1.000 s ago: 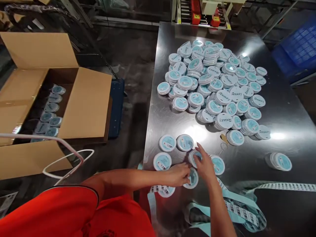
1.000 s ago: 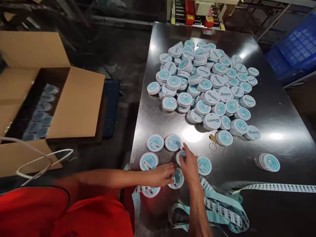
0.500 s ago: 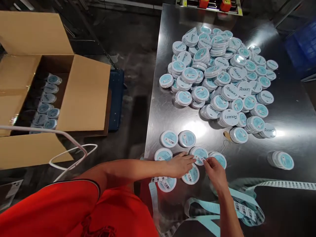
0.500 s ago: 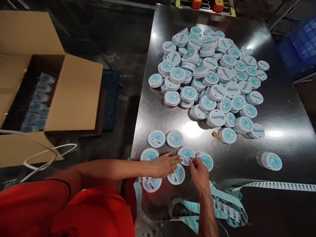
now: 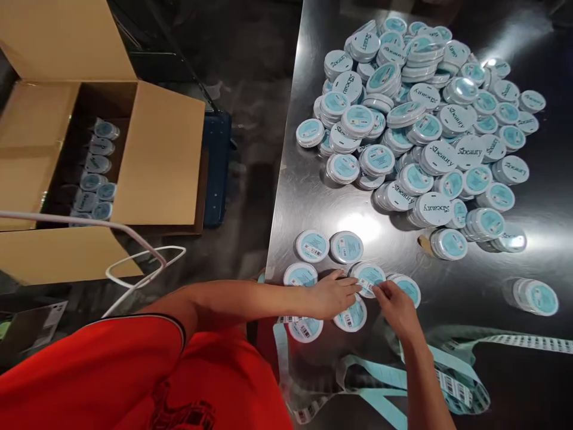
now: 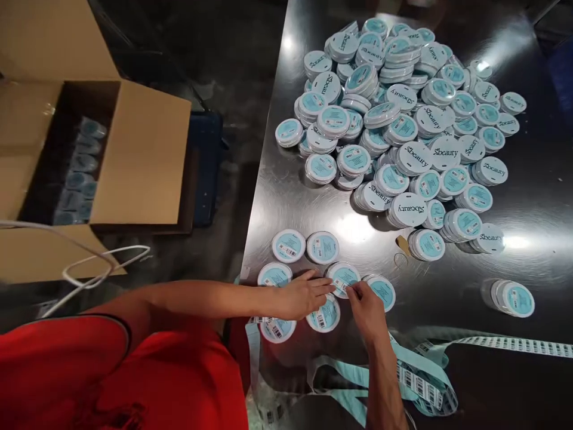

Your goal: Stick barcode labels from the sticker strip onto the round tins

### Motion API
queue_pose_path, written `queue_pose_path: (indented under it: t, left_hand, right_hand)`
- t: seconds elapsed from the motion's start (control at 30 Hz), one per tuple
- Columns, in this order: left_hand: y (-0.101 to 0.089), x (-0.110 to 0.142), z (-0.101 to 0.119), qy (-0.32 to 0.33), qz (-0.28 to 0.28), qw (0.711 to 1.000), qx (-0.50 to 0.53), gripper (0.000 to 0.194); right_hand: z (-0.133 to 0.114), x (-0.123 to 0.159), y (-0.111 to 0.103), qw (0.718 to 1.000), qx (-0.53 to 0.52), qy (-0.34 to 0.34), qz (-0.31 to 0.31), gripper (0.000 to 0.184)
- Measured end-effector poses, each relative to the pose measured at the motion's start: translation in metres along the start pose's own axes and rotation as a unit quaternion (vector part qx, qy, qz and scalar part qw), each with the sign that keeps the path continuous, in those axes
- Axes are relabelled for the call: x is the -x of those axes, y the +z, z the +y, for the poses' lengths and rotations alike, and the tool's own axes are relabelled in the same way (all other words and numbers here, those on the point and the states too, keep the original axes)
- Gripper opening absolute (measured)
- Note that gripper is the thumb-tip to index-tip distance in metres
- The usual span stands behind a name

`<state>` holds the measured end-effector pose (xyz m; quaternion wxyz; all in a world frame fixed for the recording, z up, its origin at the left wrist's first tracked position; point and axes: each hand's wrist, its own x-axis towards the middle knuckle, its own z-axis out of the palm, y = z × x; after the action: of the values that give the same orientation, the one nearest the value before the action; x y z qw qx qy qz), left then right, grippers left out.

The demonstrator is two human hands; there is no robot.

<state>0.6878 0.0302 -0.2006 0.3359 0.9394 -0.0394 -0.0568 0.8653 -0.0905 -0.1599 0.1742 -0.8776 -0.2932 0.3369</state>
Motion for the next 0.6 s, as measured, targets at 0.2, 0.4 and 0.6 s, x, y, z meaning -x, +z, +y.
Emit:
queue_pose_path:
  t: [0.2,0.4,0.6]
  left_hand:
    - [0.004,0.001,-0.001,0.012,0.023,1.000,0.003,0.028]
    - [0.005,0.000,-0.001,0.008,0.041,0.999,0.036,0.030]
    - [0.006,-0.005,-0.002,-0.017,0.028,0.994,0.108,0.029]
  right_hand:
    - [0.001,-0.002,0.000,1.000,0.020,-0.012,-0.002,0.035]
    - [0.004,-0.007,0.006,0.997,0.071,-0.022,0.006,0.029]
    - [0.002,-0.004,0.010,0.983,0.173,0.048,0.046,0.028]
